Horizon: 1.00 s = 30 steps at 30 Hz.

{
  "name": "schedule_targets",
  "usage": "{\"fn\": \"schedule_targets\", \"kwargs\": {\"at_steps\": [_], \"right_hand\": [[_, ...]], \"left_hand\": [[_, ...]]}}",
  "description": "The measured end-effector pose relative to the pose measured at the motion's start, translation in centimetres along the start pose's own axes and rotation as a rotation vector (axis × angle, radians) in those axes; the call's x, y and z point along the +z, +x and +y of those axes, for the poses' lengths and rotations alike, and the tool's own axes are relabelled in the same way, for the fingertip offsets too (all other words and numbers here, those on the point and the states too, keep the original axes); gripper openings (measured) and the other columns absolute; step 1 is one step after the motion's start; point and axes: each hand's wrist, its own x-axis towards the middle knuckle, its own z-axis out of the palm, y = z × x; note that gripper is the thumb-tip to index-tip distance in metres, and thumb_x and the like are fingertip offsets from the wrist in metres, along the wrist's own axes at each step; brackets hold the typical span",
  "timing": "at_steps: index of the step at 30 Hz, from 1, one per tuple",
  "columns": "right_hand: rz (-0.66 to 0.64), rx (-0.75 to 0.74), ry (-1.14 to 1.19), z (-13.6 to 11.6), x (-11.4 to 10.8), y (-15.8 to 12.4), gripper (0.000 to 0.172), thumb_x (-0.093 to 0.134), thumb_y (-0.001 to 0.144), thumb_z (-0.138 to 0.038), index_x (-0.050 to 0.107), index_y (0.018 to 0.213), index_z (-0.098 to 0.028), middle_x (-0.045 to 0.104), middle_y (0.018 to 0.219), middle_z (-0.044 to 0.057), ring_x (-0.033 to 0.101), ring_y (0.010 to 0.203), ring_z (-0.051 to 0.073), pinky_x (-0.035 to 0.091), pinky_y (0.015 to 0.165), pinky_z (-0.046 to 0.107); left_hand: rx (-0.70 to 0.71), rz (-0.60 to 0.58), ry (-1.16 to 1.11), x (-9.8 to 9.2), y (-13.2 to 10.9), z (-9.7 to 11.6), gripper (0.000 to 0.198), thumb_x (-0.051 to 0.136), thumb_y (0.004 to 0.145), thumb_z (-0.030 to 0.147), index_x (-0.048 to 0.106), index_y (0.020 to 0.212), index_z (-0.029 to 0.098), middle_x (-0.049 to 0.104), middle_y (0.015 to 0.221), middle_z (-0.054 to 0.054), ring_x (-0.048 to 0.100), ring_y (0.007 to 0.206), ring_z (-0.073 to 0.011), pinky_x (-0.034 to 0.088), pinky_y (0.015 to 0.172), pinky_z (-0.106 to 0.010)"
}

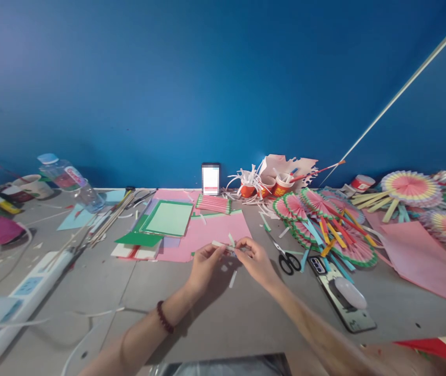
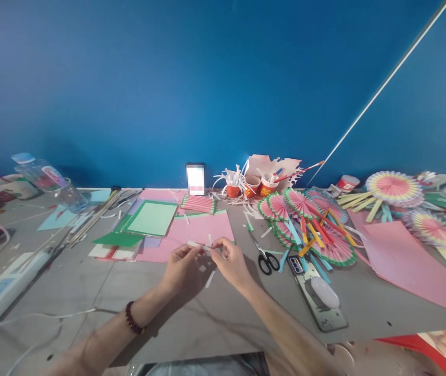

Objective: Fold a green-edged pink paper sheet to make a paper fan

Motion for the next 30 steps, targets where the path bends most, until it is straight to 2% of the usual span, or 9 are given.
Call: {"fn": "schedule_targets", "kwargs": {"at_steps": [2,8,16,21,26,30], "right_hand": [[0.005,-0.001,0.006,0.0,0.0,0.0,0.015,0.060,0.076,-0.035,0.057,0.078,-0.021,0.049,0.063,-0.005,0.029,0.048,0.009,0.023,0.047,0.024],[-0.013,0.009,-0.019,0.1,-0.1,0.0,0.013,0.059,0.078,-0.034,0.055,0.077,-0.021,0.031,0.053,-0.009,0.026,0.046,0.009,0.019,0.046,0.024],[-0.027,0.007,-0.022,0.3,0.0,0.1,0.015,0.059,0.078,-0.035,0.055,0.079,-0.020,0.037,0.056,-0.008,0.027,0.046,0.008,0.019,0.046,0.023],[-0.018,0.007,-0.058,0.1,-0.2,0.1,0.021,0.060,0.080,-0.041,0.056,0.080,-0.020,0.031,0.050,-0.010,0.025,0.044,0.008,0.016,0.045,0.024],[-0.033,0.014,-0.070,0.4,-0.3,0.2,0.021,0.059,0.081,-0.042,0.056,0.081,-0.021,0.030,0.047,-0.010,0.026,0.043,0.009,0.016,0.045,0.024],[-0.040,-0.006,-0.075,0.5,-0.2,0.1,0.018,0.059,0.081,-0.039,0.056,0.081,-0.021,0.029,0.046,-0.011,0.025,0.042,0.009,0.016,0.045,0.023]], "left_hand": [[0.001,0.003,-0.024,0.0,0.0,0.1,0.028,0.077,0.073,0.044,0.073,0.070,0.016,0.071,0.071,-0.005,0.063,0.065,-0.0158,0.049,0.067,-0.029],[-0.024,-0.024,-0.053,0.1,-0.3,0.7,0.027,0.078,0.074,0.042,0.072,0.071,0.016,0.072,0.074,-0.005,0.064,0.065,-0.0162,0.051,0.067,-0.029],[-0.030,-0.032,-0.096,0.2,-0.3,0.9,0.028,0.080,0.072,0.044,0.074,0.075,0.017,0.075,0.080,-0.008,0.068,0.076,-0.0196,0.051,0.074,-0.031],[-0.026,-0.038,-0.097,0.2,-0.3,1.6,0.031,0.081,0.070,0.045,0.075,0.075,0.016,0.075,0.083,-0.009,0.068,0.079,-0.0205,0.050,0.073,-0.030],[-0.001,-0.071,-0.126,0.4,-0.5,1.9,0.037,0.071,0.077,0.053,0.077,0.082,0.017,0.076,0.089,-0.010,0.068,0.084,-0.0216,0.051,0.072,-0.029],[0.067,-0.039,-0.017,0.7,-0.6,1.5,0.029,0.082,0.068,0.044,0.078,0.080,0.018,0.076,0.084,-0.009,0.069,0.076,-0.0207,0.053,0.073,-0.031]]}}
